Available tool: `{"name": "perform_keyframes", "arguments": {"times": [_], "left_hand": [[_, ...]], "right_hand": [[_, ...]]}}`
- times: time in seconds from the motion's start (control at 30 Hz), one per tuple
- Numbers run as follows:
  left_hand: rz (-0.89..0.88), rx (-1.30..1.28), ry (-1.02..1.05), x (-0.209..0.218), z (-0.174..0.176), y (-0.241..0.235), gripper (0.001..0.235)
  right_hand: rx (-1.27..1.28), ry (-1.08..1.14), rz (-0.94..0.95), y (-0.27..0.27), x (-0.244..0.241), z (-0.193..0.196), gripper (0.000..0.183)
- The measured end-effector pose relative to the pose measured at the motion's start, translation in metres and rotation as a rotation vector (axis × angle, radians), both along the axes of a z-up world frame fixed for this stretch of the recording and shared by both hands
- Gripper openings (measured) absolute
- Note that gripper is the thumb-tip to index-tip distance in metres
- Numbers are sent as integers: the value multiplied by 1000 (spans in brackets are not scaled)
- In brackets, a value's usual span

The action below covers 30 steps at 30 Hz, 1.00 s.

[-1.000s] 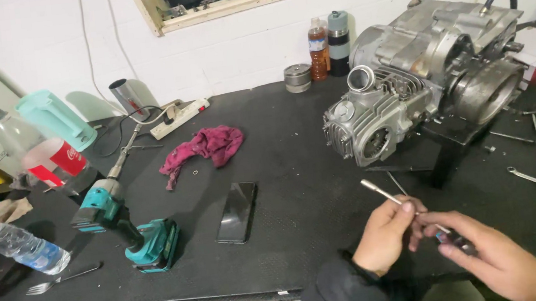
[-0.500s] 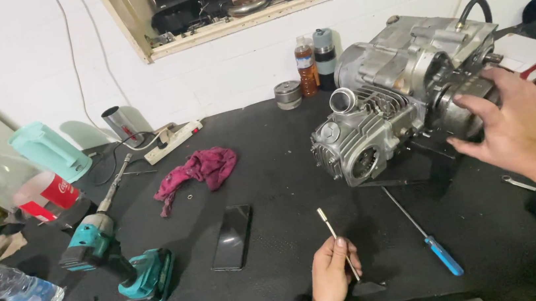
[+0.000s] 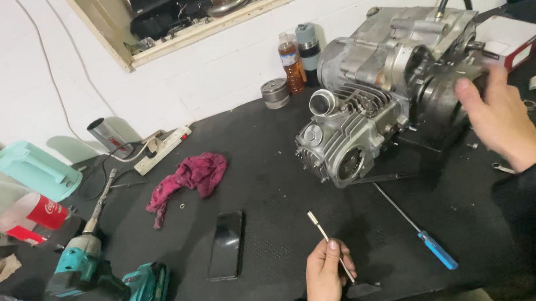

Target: The person works on a motorcycle engine placed on a workbench, using a long metal rod to drive a pin out of the cylinder while tapping it with a hammer. They then rotate the engine to reach another side and pick up a screwdriver and wrench to continue working on it.

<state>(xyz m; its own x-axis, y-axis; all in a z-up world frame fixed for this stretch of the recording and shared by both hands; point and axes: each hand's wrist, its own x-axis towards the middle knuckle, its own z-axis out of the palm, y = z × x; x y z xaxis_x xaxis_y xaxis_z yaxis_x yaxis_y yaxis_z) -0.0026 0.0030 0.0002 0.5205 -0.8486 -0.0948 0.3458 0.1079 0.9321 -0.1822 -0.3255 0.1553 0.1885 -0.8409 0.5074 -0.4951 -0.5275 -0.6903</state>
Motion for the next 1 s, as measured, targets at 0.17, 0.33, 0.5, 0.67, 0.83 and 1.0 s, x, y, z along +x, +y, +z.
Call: {"name": "perform_keyframes", "arguments": {"times": [0.17, 0.33, 0.5, 0.67, 0.83, 1.0], "left_hand": [[-1, 2, -59, 2, -1, -3, 38], [13, 11, -88, 4, -10, -3, 38], [30, 49, -116, 9, -19, -5, 38], [38, 118, -107, 12, -30, -12, 38], [56, 185, -113, 17, -39, -15, 40], [47, 169, -141, 21, -47, -15, 39]], "right_hand": [[-327, 195, 158, 17, -19, 24, 85], [-352, 426, 130, 55, -5, 44, 114], [-328, 10, 221, 25, 4, 0, 122], [-328, -84, 209, 27, 6, 1, 119], [-165, -36, 148, 32, 6, 12, 116], [-281, -2, 182, 23, 1, 9, 114]]}}
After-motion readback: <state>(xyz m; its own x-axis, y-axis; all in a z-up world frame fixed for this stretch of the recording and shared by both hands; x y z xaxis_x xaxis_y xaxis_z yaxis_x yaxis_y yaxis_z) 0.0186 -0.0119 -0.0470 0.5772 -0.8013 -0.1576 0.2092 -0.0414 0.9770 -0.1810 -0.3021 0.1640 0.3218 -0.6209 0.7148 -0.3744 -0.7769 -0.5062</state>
